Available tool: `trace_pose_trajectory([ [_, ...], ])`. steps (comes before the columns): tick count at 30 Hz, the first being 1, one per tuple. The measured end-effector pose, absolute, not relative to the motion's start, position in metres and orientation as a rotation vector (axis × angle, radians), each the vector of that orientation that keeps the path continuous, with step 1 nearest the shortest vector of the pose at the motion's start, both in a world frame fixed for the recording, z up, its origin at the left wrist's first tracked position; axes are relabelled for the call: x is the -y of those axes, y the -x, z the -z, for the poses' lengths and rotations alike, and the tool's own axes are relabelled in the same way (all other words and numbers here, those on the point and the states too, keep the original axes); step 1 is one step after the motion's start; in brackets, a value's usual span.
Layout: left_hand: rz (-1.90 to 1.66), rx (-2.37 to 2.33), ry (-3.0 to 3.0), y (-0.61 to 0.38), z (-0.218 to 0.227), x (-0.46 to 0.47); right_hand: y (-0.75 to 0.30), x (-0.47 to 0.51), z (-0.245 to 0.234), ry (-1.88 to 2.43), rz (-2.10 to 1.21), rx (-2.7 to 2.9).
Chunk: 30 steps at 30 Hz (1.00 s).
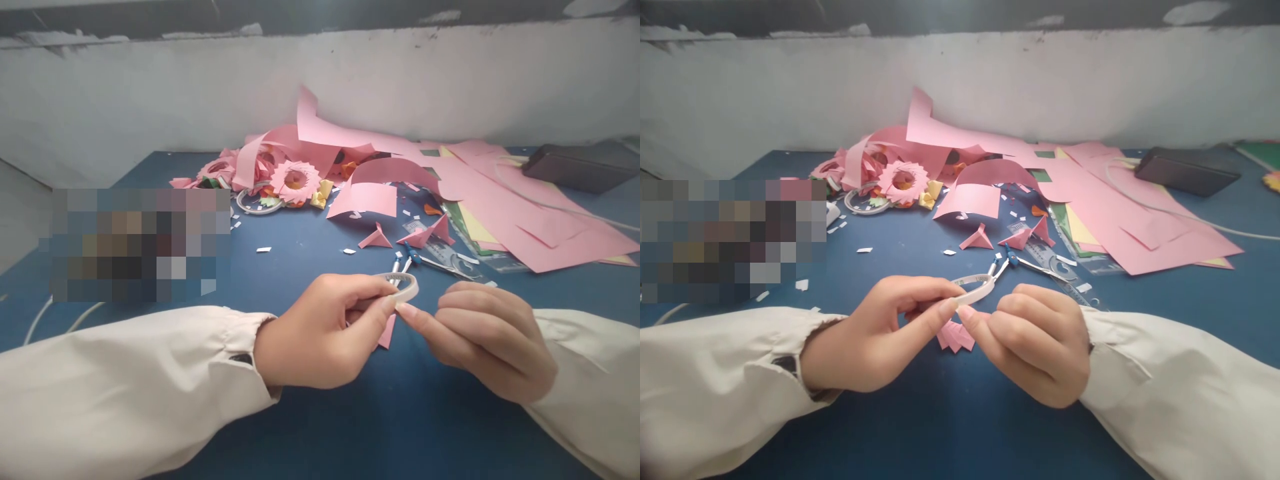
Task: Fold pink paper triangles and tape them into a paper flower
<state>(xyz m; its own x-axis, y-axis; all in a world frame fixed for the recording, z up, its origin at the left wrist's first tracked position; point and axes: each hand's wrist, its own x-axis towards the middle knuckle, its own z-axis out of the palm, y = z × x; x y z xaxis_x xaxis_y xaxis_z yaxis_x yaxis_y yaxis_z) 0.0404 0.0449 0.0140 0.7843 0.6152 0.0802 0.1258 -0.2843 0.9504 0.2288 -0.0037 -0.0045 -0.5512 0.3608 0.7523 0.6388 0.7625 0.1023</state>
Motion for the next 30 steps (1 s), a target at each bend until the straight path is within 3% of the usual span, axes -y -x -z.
trace_pose_trajectory([
  [23,-0.566,-0.326,-2.186,-0.036,-0.018,-0.056,-0.234,-0.001,0.004,0.619,0.544,2.193],
  [30,-0.579,-0.245,-2.243,-0.037,-0.014,-0.057,-0.239,0.004,0.02,0.761,0.313,2.183],
])
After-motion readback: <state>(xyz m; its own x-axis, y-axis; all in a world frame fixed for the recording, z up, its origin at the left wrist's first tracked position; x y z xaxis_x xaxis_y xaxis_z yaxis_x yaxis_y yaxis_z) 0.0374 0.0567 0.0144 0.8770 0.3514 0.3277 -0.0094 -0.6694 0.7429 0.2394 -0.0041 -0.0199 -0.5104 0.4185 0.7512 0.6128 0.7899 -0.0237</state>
